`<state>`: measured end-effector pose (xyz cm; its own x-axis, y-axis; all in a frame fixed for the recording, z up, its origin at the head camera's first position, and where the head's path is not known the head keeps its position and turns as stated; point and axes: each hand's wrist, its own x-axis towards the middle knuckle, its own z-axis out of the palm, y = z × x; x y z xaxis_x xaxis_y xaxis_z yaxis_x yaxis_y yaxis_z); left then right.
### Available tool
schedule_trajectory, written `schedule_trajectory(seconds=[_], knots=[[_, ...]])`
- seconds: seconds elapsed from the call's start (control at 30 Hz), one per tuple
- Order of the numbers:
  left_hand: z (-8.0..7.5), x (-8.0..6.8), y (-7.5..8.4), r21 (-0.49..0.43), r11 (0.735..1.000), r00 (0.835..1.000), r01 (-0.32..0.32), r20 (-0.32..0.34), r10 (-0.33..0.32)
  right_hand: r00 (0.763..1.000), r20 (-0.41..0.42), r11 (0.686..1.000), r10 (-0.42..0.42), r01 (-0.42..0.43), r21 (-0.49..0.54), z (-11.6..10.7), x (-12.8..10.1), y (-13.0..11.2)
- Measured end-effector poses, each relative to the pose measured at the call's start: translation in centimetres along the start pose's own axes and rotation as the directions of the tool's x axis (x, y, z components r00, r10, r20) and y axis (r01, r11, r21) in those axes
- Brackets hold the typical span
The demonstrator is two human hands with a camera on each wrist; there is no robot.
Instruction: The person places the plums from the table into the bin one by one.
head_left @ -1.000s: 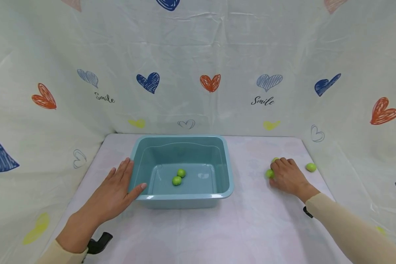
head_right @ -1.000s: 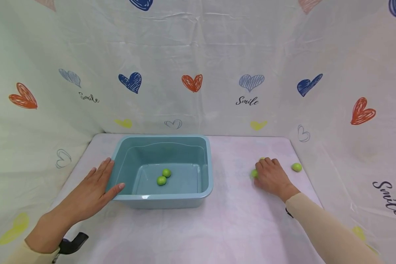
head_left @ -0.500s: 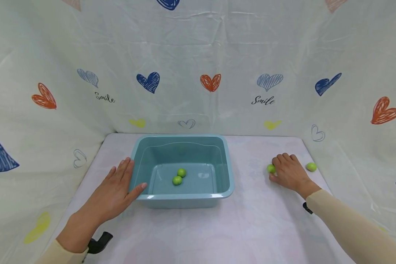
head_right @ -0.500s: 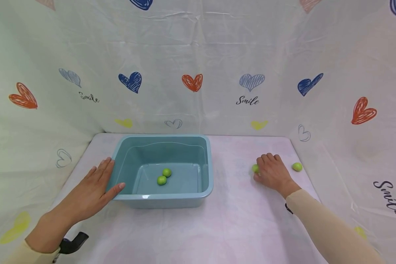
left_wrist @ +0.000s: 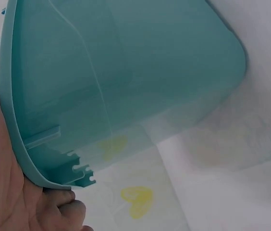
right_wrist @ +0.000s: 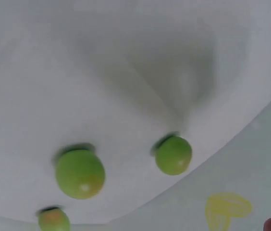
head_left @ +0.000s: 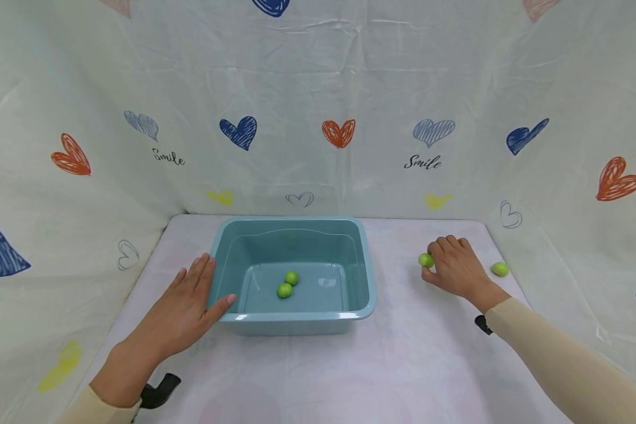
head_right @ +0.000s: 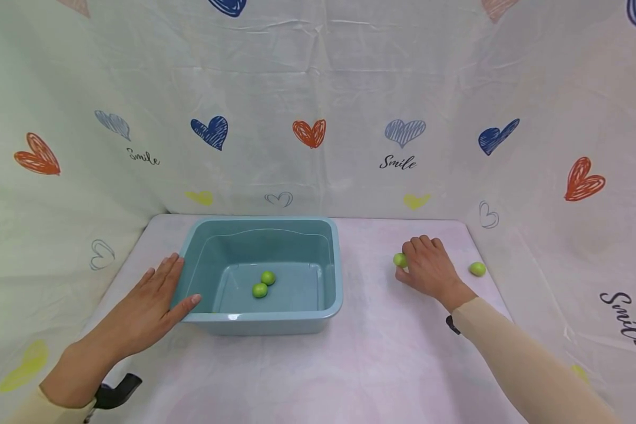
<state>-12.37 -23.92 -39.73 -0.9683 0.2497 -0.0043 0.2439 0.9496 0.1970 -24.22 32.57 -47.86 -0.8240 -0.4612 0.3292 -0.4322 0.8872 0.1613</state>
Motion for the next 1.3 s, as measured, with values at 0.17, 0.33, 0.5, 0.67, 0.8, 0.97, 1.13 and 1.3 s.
schedule_trajectory(seconds=[0.17, 0.33, 0.5, 0.67, 0.8, 0.97, 1.13, 1.3], knots=[[0.1, -0.1, 0.0, -0.001, 1.000, 1.000, 0.002, -0.005, -0.002, 0.998, -0.054, 1.000, -0.012, 0.013, 0.022, -1.6, 1.7, -1.1], [0.1, -0.1, -0.1, -0.009, 1.000, 1.000, 0.004, -0.006, -0.004, 0.996, -0.088, 0.999, -0.012, 0.016, 0.046, -3.7, 3.7, -2.4], [0.1, -0.1, -0.1, -0.015, 1.000, 1.000, 0.006, -0.005, -0.006, 0.993, -0.115, 0.995, -0.022, 0.033, 0.090, -5.9, 5.6, -4.3], [0.2, -0.1, 0.0, -0.018, 1.000, 1.000, 0.008, -0.007, -0.009, 0.977, -0.197, 0.988, -0.084, 0.107, 0.111, -7.9, 7.5, -5.9], [0.2, 0.0, 0.0, -0.024, 1.000, 1.000, 0.015, -0.004, -0.015, 0.966, -0.220, 0.982, -0.132, 0.158, 0.105, -9.4, 8.9, -7.4], [0.1, 0.0, 0.0, -0.022, 1.000, 1.000, 0.010, -0.008, -0.010, 0.966, -0.197, 0.974, -0.167, 0.193, 0.121, -10.9, 10.5, -9.5], [0.1, -0.1, 0.0, -0.027, 1.000, 1.000, 0.013, -0.006, -0.013, 0.955, -0.175, 0.951, -0.238, 0.266, 0.156, -10.8, 11.4, -12.0], [0.2, 0.0, -0.1, -0.035, 0.999, 1.000, 0.019, -0.004, -0.019, 0.928, -0.136, 0.915, -0.346, 0.366, 0.171, -9.8, 11.6, -14.6]])
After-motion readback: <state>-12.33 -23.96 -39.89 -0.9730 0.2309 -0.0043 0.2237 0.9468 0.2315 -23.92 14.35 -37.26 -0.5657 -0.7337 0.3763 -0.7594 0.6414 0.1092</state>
